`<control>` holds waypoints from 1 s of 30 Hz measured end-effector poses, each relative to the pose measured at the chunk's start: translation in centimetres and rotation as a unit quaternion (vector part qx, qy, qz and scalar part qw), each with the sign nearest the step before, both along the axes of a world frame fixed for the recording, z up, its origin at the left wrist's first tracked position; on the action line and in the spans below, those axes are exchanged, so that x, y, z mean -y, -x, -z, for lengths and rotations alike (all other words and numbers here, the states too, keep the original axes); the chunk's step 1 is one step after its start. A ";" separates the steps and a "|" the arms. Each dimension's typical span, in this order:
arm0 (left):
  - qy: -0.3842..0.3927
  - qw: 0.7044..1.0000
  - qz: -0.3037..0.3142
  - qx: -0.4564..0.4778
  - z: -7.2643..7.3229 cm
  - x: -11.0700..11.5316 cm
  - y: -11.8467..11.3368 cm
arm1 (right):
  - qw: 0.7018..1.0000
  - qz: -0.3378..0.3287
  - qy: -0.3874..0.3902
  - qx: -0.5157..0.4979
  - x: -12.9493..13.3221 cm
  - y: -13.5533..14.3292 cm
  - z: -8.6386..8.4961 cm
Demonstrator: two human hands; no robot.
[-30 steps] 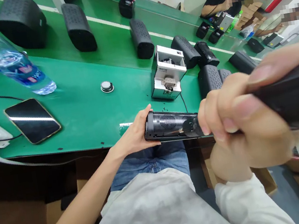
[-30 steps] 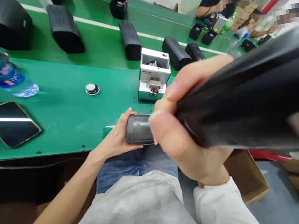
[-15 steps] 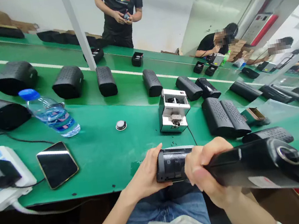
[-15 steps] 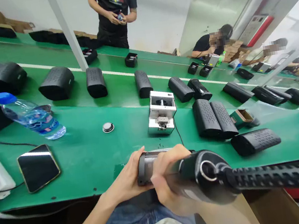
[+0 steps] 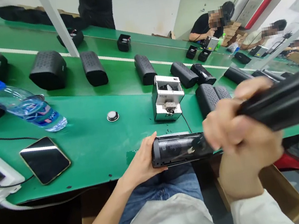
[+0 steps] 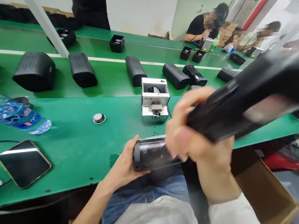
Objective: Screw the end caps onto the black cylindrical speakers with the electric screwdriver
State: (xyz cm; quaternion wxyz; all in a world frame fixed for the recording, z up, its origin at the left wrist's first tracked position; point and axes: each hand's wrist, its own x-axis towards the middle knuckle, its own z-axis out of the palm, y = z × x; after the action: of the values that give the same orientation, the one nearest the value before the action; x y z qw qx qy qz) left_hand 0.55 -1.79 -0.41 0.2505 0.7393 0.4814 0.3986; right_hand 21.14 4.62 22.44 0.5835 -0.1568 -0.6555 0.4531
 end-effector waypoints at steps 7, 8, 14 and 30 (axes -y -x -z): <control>0.011 1.000 -0.002 0.000 0.1 0.0 0.0 | 0.972 0.179 -0.116 -0.094 -11.9 3.4 -1.6; 0.013 1.000 -0.002 0.003 0.1 0.0 0.0 | 0.971 0.185 -0.121 -0.089 -13.5 3.9 -0.8; 0.022 1.000 -0.001 0.014 -0.1 0.0 0.0 | 0.973 0.196 -0.118 -0.045 -18.8 5.3 2.6; 0.025 1.000 0.004 0.006 0.0 -0.2 0.2 | 0.980 0.197 -0.043 0.010 -12.6 1.7 0.4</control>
State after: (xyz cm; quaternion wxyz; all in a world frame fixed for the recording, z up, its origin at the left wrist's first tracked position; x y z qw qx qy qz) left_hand 0.31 -1.55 -0.44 0.2732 0.7321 0.4868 0.3905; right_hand 19.48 17.19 22.06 0.6607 -0.2620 -0.6364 0.2996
